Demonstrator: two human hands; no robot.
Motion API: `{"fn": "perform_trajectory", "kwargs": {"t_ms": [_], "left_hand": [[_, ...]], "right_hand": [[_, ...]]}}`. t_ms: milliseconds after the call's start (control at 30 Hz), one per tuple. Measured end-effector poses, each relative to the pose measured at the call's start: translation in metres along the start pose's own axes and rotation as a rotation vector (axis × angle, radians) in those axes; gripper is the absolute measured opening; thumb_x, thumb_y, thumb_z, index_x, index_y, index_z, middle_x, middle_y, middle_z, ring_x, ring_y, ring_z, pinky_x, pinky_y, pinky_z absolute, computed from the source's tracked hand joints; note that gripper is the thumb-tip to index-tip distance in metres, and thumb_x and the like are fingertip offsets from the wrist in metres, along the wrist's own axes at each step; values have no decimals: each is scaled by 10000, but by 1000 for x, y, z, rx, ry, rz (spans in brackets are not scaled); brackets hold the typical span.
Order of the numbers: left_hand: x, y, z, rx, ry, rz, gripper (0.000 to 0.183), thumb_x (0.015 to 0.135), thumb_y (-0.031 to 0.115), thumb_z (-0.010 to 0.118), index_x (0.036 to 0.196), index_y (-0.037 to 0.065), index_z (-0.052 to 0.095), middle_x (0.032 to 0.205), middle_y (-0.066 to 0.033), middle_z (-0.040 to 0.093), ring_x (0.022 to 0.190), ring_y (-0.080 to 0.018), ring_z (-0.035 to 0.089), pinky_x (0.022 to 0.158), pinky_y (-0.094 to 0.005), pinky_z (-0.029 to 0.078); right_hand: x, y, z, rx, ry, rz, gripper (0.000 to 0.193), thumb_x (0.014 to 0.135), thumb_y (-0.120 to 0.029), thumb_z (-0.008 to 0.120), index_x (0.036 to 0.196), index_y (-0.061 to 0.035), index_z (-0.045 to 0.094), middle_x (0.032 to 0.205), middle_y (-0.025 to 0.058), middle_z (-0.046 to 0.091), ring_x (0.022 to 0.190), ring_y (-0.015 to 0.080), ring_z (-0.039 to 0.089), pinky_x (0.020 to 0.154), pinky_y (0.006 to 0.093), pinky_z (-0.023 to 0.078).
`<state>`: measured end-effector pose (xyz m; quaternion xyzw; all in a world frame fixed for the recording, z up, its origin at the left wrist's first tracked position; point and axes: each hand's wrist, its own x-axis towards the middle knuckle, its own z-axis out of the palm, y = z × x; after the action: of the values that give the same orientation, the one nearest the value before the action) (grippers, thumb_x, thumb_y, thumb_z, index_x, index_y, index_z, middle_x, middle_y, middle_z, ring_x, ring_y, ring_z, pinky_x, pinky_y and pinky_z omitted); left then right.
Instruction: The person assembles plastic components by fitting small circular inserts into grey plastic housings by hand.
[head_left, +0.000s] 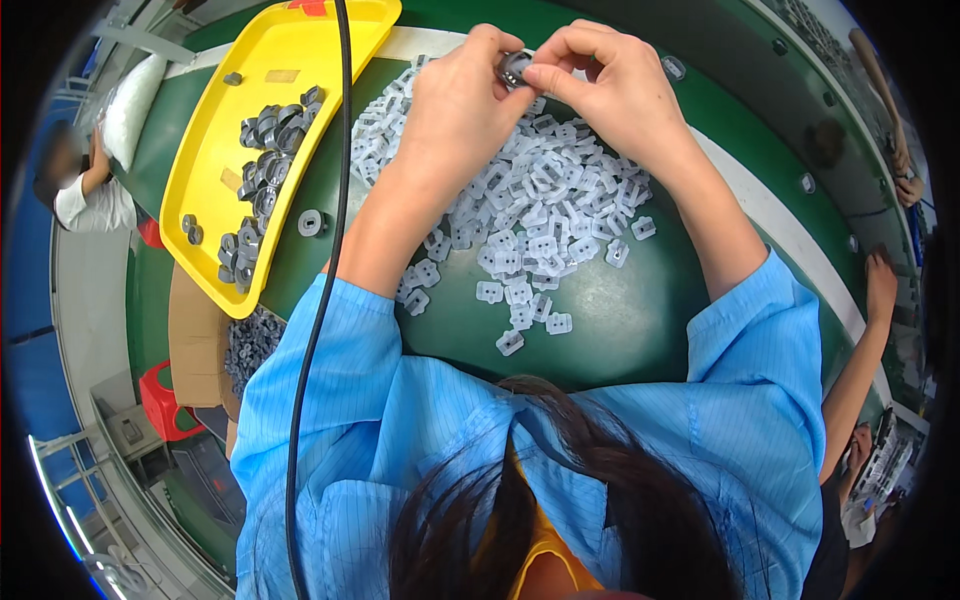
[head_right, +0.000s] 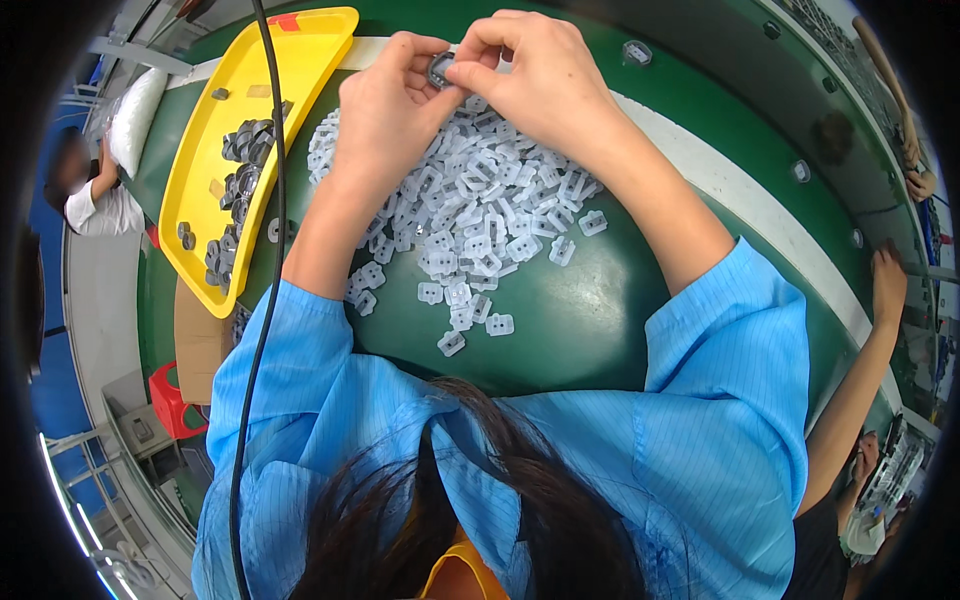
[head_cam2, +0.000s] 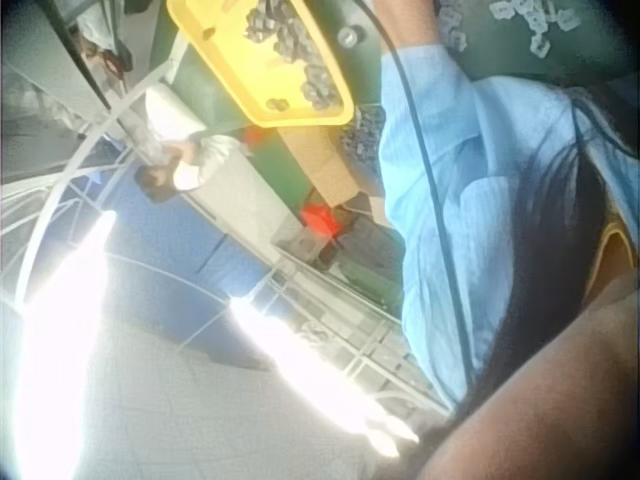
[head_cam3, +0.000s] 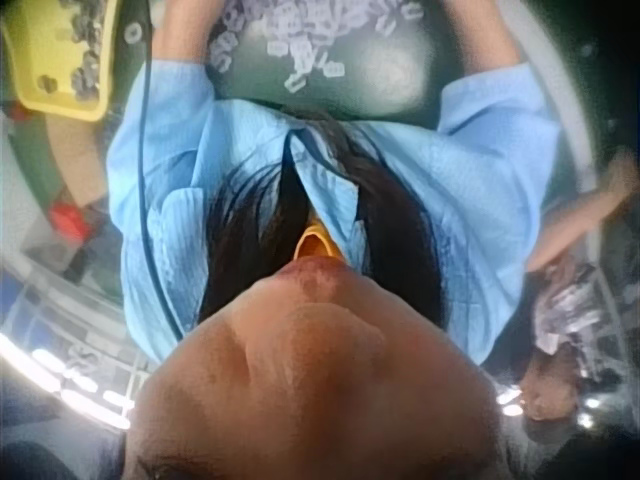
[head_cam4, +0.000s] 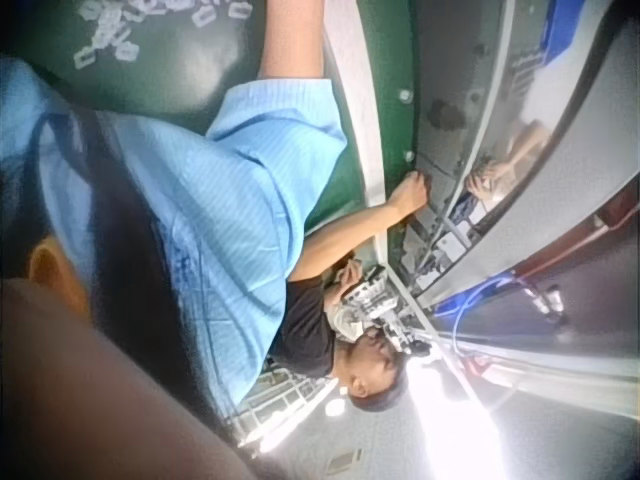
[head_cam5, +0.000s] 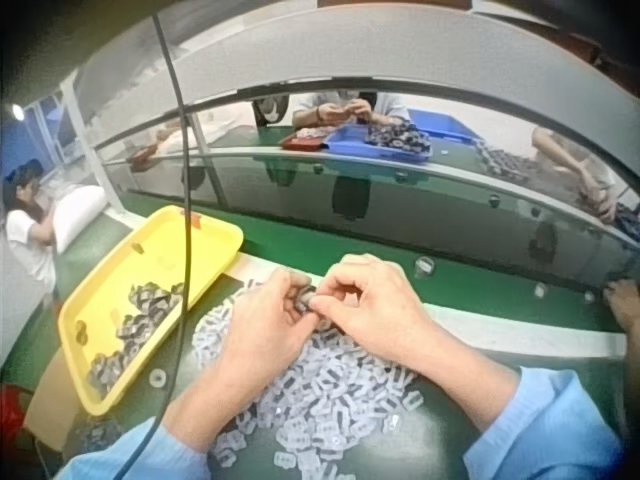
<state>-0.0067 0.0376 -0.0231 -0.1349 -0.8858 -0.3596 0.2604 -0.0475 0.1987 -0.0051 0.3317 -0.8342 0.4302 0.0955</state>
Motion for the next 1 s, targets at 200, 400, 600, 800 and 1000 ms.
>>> {"fn": "perform_trajectory", "kwargs": {"t_ms": [200, 400, 600, 800, 1000], "left_hand": [[-3, 3, 4, 2, -8, 61, 324, 708, 61, 730, 967, 31, 536, 799, -127, 645, 659, -263, 643, 580, -352, 523], [-2, 12, 2, 66, 80, 181, 297, 678, 84, 753, 936, 63, 608, 861, -66, 602, 726, -245, 629, 594, -345, 514], [-1, 0, -7, 14, 6, 281, 284, 650, 124, 777, 912, 97, 671, 885, -32, 591, 844, -230, 586, 736, -356, 454], [2, -1, -7, 133, -79, 350, 351, 637, 160, 803, 958, 86, 684, 933, -39, 617, 934, -235, 574, 845, -346, 431], [-4, 9, -9, -61, 29, 163, 315, 697, 161, 765, 994, 104, 674, 949, -44, 629, 923, -252, 595, 878, -371, 416]], "right_hand": [[6, 11, -7, 344, -216, 246, 204, 750, -222, 718, 775, -25, 670, 688, 18, 611, 657, 112, 555, 613, 264, 442], [0, 8, -6, 718, -185, 359, 253, 774, -192, 707, 948, -12, 667, 777, 28, 650, 672, 76, 567, 646, 230, 477], [4, 13, -17, 772, -333, 407, 129, 801, -95, 672, 866, 11, 640, 749, 37, 643, 639, 74, 567, 625, 195, 475], [2, 5, -14, 223, -282, 261, 185, 729, -42, 622, 897, 33, 632, 708, 42, 637, 648, 95, 584, 625, 220, 467], [8, 21, -6, 947, -307, 420, 249, 788, -80, 619, 1028, -12, 622, 922, 59, 629, 797, 78, 585, 696, 208, 466]]}}
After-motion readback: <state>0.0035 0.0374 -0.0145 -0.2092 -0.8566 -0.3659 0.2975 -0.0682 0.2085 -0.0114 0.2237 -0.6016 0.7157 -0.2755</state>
